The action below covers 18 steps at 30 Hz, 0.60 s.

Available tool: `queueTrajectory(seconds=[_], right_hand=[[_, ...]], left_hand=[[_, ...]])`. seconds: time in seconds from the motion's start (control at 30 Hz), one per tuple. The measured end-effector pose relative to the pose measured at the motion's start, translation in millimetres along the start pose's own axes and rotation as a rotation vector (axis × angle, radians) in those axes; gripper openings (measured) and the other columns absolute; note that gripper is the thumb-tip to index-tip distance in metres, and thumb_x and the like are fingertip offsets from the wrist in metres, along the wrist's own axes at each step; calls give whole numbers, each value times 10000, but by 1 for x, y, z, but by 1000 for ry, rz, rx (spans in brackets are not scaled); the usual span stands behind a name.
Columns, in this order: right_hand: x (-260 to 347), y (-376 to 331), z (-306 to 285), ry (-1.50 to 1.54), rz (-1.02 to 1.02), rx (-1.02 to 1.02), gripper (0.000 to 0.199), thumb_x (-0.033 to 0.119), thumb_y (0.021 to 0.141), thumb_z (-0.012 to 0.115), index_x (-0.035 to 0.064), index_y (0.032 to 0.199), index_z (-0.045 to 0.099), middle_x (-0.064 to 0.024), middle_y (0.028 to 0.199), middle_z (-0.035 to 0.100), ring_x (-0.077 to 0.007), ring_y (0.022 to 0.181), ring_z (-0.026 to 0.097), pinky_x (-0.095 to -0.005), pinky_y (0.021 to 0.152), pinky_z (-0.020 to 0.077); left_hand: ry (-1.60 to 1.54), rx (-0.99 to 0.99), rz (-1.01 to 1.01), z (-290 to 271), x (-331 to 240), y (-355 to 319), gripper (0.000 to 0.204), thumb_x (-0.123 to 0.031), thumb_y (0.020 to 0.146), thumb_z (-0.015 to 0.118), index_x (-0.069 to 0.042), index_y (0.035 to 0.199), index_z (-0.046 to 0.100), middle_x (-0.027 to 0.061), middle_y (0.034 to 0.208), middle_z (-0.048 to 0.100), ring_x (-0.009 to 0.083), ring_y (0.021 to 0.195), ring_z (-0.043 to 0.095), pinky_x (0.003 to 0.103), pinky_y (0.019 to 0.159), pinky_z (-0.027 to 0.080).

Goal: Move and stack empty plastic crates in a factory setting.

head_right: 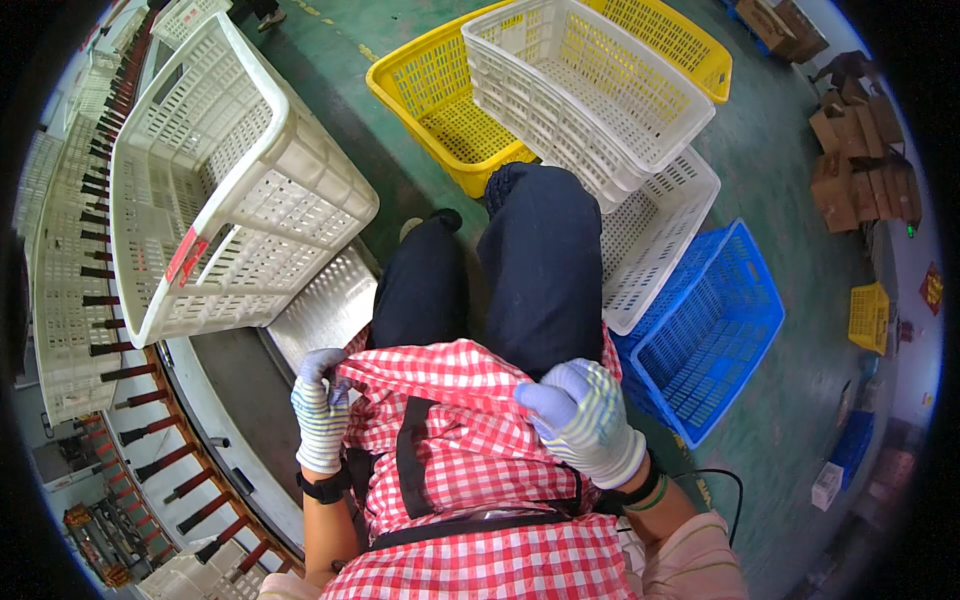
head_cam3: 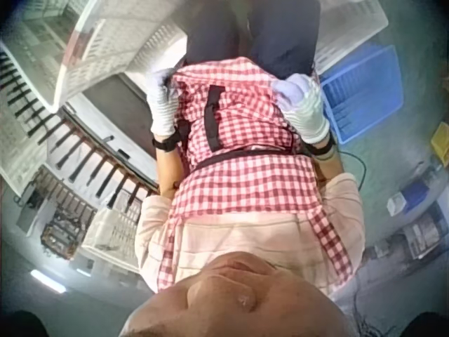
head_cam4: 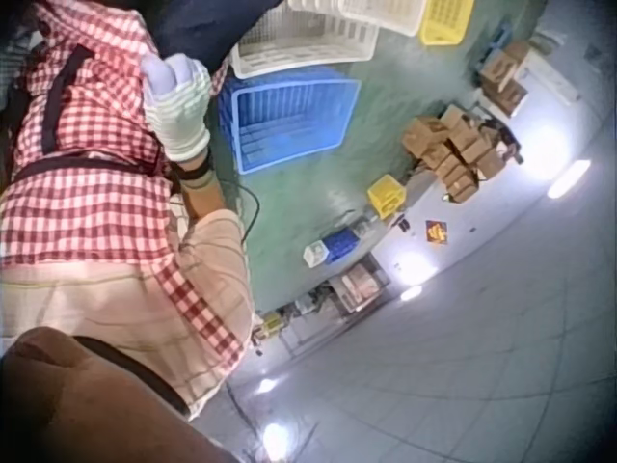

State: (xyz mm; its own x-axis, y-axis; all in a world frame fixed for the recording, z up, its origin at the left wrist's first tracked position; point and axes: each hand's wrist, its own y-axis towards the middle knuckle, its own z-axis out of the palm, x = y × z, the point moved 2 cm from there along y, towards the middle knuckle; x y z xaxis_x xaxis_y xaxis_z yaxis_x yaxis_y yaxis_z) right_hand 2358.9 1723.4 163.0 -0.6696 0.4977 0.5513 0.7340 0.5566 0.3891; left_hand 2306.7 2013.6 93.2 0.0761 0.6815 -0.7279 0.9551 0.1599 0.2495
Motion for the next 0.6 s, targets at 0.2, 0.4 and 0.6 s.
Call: queueTrajectory(seconds=[0.2, 0.4, 0.6], right_hand=[[22, -2, -31, 75, -245, -91, 289, 47, 600, 686, 82, 882, 637, -20, 690, 530, -190, 623, 555, -315, 518, 473], [16, -19, -27, 23, -223, -178, 308, 55, 613, 682, 105, 913, 634, -14, 718, 555, -189, 655, 571, -311, 565, 487], [4, -23, -28, -39, -137, -254, 333, 22, 611, 667, 92, 934, 620, -34, 755, 570, -217, 667, 573, -331, 578, 475]], left_hand=[[24, 339, -13, 27, 22, 9, 240, 57, 705, 538, -46, 921, 561, 129, 885, 543, 302, 753, 559, 350, 674, 451], [-244, 356, -115, 24, 35, -3, 216, 116, 681, 490, -10, 856, 507, 118, 900, 544, 223, 755, 528, 302, 716, 437], [75, -313, 2, -33, 10, -9, 203, 84, 712, 437, -44, 866, 466, 87, 851, 465, 208, 771, 463, 312, 721, 418]])
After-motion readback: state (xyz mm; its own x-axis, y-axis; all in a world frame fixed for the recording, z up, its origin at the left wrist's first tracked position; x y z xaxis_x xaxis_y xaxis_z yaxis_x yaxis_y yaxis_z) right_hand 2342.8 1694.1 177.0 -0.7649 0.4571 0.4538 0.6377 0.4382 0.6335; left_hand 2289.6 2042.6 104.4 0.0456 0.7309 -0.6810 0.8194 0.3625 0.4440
